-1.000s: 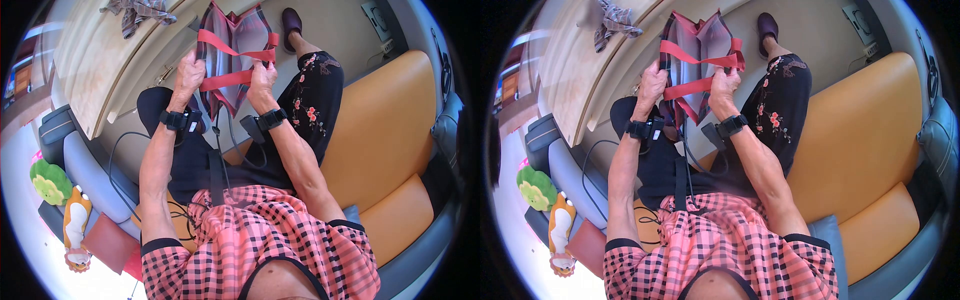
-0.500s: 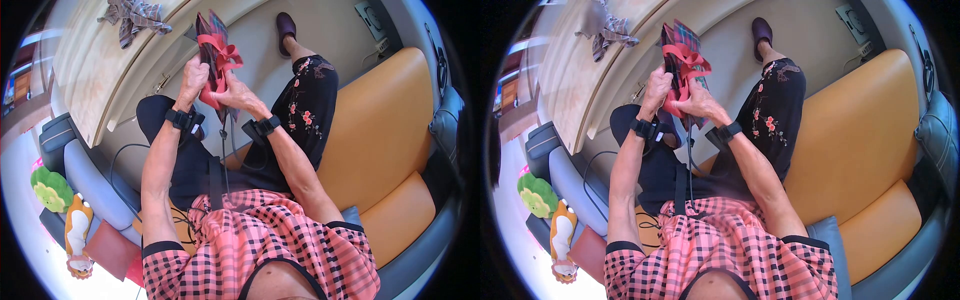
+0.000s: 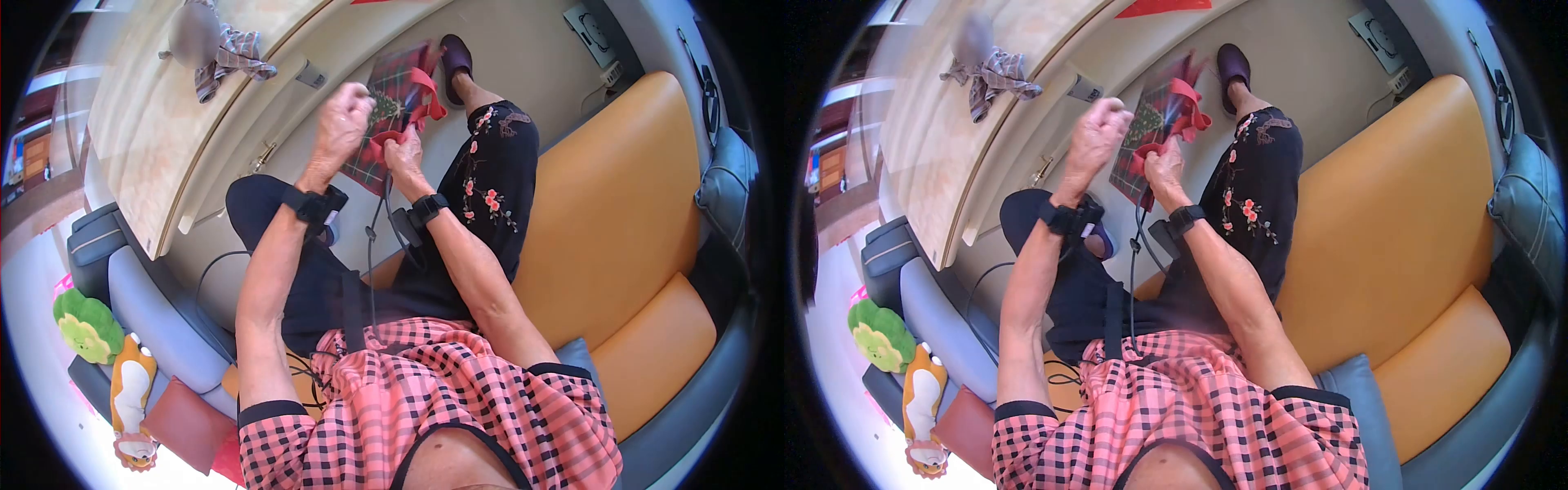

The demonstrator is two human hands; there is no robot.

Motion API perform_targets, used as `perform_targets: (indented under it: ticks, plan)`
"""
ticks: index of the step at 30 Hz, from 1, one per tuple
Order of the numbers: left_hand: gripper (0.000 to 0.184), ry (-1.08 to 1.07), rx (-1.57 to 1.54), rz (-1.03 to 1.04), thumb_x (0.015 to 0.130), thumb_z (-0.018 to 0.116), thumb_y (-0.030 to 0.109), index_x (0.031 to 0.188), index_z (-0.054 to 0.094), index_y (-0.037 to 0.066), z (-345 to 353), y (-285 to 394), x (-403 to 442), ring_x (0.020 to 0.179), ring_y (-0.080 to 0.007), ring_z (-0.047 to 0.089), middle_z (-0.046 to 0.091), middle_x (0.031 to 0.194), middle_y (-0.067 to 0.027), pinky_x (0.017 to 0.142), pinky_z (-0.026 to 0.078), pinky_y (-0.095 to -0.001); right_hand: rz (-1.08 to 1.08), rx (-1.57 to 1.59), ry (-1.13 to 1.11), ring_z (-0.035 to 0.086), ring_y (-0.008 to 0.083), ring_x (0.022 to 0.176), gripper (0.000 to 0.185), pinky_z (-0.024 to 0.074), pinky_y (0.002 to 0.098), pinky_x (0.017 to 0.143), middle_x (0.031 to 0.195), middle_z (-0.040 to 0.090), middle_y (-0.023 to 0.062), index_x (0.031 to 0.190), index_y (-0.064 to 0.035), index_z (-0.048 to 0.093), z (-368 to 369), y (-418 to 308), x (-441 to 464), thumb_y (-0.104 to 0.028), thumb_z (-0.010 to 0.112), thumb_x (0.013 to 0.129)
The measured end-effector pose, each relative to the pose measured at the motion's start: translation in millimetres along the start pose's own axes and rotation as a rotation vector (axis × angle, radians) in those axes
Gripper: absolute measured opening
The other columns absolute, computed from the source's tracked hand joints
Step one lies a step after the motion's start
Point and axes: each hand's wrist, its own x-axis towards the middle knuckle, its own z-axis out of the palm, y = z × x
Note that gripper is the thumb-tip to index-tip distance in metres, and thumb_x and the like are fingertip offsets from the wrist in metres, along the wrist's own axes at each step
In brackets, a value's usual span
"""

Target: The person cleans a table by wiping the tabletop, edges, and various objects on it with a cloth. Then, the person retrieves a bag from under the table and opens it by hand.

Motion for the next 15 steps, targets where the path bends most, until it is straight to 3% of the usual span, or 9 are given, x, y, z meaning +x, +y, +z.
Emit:
perform_targets:
  ticks: [1, 3, 4, 5, 7, 9, 12, 15]
  plan:
    - [0.015, 0.058, 0.108, 0.089, 0.094, 0.051, 0.015, 0.098, 0.059, 0.003, -13, 13, 5, 0.074, -0.0154, 0.063, 0.066, 0.082, -0.0102, 0.065, 0.05, -0.0331, 0.022, 0.036, 0.012, 0.065, 0.0178, 0.074, 0.038, 0.0509, 0.0342, 0.065, 0.087, 0.068, 0.0079, 0.116, -0.005, 0.054, 1, 1, -1, -0.002, 0.052, 0.078]
    - [0.015, 0.26, 0.116, 0.154, 0.094, 0.057, 0.015, 0.101, 0.062, 0.003, -45, 31, 13, 0.08, -0.0085, 0.056, 0.064, 0.088, -0.0012, 0.074, 0.047, -0.0246, 0.07, 0.107, 0.046, 0.063, 0.0223, 0.072, 0.041, 0.051, 0.0376, 0.067, 0.085, 0.066, 0.0089, 0.119, -0.0048, 0.053, 2, 7, -1, -0.005, 0.052, 0.078]
    - [0.015, 0.368, 0.148, 0.22, 0.094, 0.056, 0.015, 0.102, 0.062, 0.004, -62, 36, 16, 0.082, -0.0087, 0.056, 0.064, 0.09, -0.0011, 0.076, 0.047, -0.0247, 0.083, 0.029, 0.054, 0.063, 0.0246, 0.077, 0.044, 0.0505, 0.0381, 0.071, 0.088, 0.066, 0.0119, 0.122, -0.0047, 0.052, 2, 10, -2, -0.005, 0.052, 0.078]
    - [0.015, 0.475, 0.181, 0.286, 0.095, 0.056, 0.014, 0.103, 0.063, 0.004, -80, 36, 18, 0.084, -0.0089, 0.057, 0.064, 0.091, -0.0011, 0.077, 0.047, -0.0247, 0.097, 0.022, 0.083, 0.063, 0.0218, 0.078, 0.046, 0.0501, 0.0357, 0.07, 0.089, 0.066, 0.0102, 0.124, -0.0043, 0.052, 3, 12, -1, -0.005, 0.051, 0.078]
    - [0.018, 0.578, 0.275, 0.31, 0.094, 0.055, 0.013, 0.107, 0.063, 0.003, -120, 21, 21, 0.086, -0.0114, 0.059, 0.065, 0.095, -0.0034, 0.079, 0.048, -0.0261, 0.132, 0.006, 0.138, 0.062, 0.0162, 0.08, 0.049, 0.0491, 0.0308, 0.066, 0.092, 0.067, 0.007, 0.127, -0.0034, 0.052, 9, 17, 0, -0.005, 0.05, 0.079]
    - [0.022, 0.729, 0.411, 0.293, 0.089, 0.057, 0.014, 0.108, 0.062, 0.005, -146, 14, 19, 0.085, -0.0242, 0.06, 0.063, 0.091, -0.0132, 0.079, 0.049, -0.0362, 0.057, 0.082, 0.137, 0.062, 0.0173, 0.08, 0.049, 0.0493, 0.0305, 0.068, 0.093, 0.067, 0.0081, 0.128, -0.0023, 0.052, 18, 37, 11, -0.005, 0.049, 0.079]
    - [0.023, 0.837, 0.737, 0.324, 0.087, 0.057, 0.015, 0.106, 0.062, 0.004, -195, -42, 27, 0.092, -0.0311, 0.058, 0.063, 0.095, -0.0172, 0.084, 0.047, -0.0408, 0.009, 0.016, 0.097, 0.063, 0.0194, 0.081, 0.048, 0.0499, 0.0312, 0.07, 0.094, 0.067, 0.0102, 0.126, -0.0005, 0.053, 18, 30, 14, -0.006, 0.049, 0.079]
    - [0.029, 0.753, 0.794, 0.159, 0.091, 0.053, 0.025, 0.109, 0.061, 0.004, -226, -95, 38, 0.096, -0.0335, 0.055, 0.06, 0.099, -0.0189, 0.086, 0.045, -0.0426, -0.106, -0.032, 0.066, 0.063, 0.0229, 0.081, 0.046, 0.0508, 0.0341, 0.072, 0.095, 0.067, 0.013, 0.123, 0.0009, 0.054, 10, -1, 10, -0.006, 0.048, 0.079]
